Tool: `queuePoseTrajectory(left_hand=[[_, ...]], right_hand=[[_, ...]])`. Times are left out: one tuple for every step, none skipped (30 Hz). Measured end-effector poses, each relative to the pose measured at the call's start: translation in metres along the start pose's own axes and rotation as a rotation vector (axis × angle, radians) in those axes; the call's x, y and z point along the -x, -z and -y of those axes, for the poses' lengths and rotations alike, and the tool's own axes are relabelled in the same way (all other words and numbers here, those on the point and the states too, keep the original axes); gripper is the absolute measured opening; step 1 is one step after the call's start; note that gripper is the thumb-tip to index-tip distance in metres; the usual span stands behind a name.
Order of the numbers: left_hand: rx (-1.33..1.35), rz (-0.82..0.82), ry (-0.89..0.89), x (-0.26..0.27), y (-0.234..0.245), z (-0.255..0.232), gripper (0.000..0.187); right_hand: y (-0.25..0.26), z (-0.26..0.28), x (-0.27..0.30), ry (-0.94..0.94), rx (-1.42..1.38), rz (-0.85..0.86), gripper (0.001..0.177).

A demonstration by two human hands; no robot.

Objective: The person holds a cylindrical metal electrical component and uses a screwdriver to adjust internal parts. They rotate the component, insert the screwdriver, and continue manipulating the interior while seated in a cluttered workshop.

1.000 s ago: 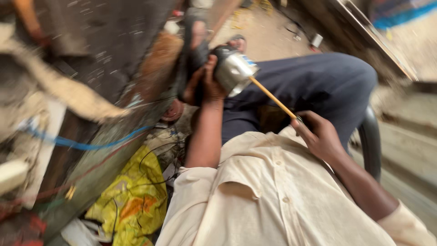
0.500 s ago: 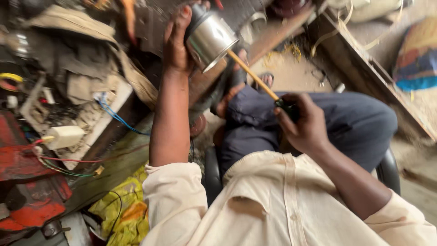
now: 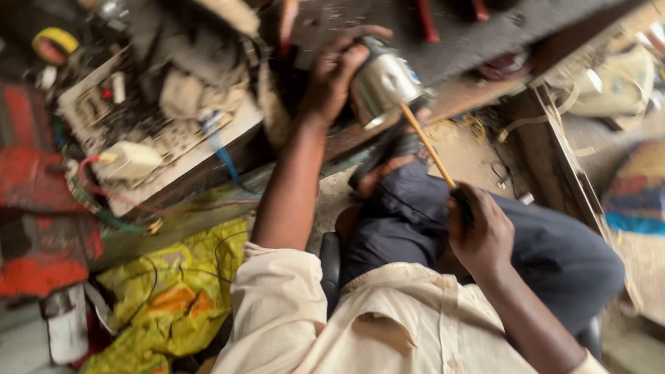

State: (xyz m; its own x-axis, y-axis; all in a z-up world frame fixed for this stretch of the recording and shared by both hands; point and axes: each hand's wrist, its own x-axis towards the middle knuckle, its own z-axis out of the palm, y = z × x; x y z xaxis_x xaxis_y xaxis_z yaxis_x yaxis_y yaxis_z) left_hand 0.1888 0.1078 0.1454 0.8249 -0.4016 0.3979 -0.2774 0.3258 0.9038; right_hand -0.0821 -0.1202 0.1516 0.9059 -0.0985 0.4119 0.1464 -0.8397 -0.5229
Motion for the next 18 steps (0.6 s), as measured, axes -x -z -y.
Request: queuePoseTrajectory(left_hand=[[0.074, 0.031, 0.024, 0.0, 0.0, -0.004, 0.041], [0.029, 0.007, 0.017, -0.001, 0.001, -0.005, 0.039], [-0.003, -0.005, 0.018, -0.001, -0.002, -0.003, 0.037], [-0.036, -0.018, 0.02, -0.001, -0.003, -0.001, 0.035], [-0.072, -0.037, 0.023, -0.002, -0.003, 0.002, 0.035], [-0.108, -0.055, 0.027, -0.003, -0.004, 0.004, 0.034], [-0.145, -0.072, 0.031, -0.003, -0.003, 0.006, 0.034], [-0.138, -0.075, 0.032, -0.002, -0.002, 0.007, 0.034], [-0.134, -0.074, 0.033, -0.002, 0.0, 0.006, 0.034], [-0.129, -0.073, 0.034, -0.002, 0.001, 0.005, 0.034], [-0.116, -0.061, 0.016, -0.002, 0.001, 0.004, 0.033], [-0.102, -0.049, -0.002, -0.002, 0.002, 0.003, 0.032], [-0.086, -0.037, -0.019, -0.001, 0.001, 0.003, 0.032], [-0.094, -0.034, -0.015, 0.0, 0.001, 0.003, 0.032], [-0.101, -0.031, -0.013, -0.001, 0.0, 0.004, 0.032], [-0.108, -0.029, -0.011, -0.001, -0.001, 0.004, 0.033], [-0.125, -0.029, -0.026, -0.002, -0.001, 0.003, 0.033], [-0.142, -0.029, -0.041, -0.003, 0.0, 0.002, 0.033]], right_hand=[[0.0, 0.002, 0.001, -0.011, -0.004, 0.012, 0.026], [-0.003, 0.003, 0.001, -0.021, -0.008, 0.025, 0.026], [-0.004, 0.004, 0.003, -0.02, 0.0, 0.038, 0.026], [-0.006, 0.005, 0.004, -0.019, 0.008, 0.051, 0.027], [-0.006, 0.005, 0.005, -0.027, 0.025, 0.056, 0.027], [-0.005, 0.005, 0.006, -0.12, -0.084, 0.093, 0.026], [-0.004, 0.005, 0.006, -0.213, -0.193, 0.127, 0.025], [-0.002, 0.005, 0.004, -0.307, -0.302, 0.16, 0.024], [0.0, 0.004, 0.001, -0.452, -0.449, 0.218, 0.024], [0.003, 0.003, -0.003, -0.597, -0.596, 0.274, 0.025], [0.005, 0.003, -0.006, -0.741, -0.747, 0.324, 0.027], [0.006, 0.004, -0.007, -0.575, -0.668, 0.284, 0.028], [0.008, 0.006, -0.006, -0.413, -0.583, 0.243, 0.031], [0.01, 0.007, -0.006, -0.253, -0.496, 0.204, 0.036], [0.011, 0.009, -0.005, -0.37, -0.391, 0.228, 0.038], [0.012, 0.011, -0.003, -0.486, -0.286, 0.252, 0.041], [0.012, 0.013, -0.004, -0.594, -0.182, 0.27, 0.044], [0.013, 0.015, -0.004, -0.528, -0.209, 0.22, 0.039]])
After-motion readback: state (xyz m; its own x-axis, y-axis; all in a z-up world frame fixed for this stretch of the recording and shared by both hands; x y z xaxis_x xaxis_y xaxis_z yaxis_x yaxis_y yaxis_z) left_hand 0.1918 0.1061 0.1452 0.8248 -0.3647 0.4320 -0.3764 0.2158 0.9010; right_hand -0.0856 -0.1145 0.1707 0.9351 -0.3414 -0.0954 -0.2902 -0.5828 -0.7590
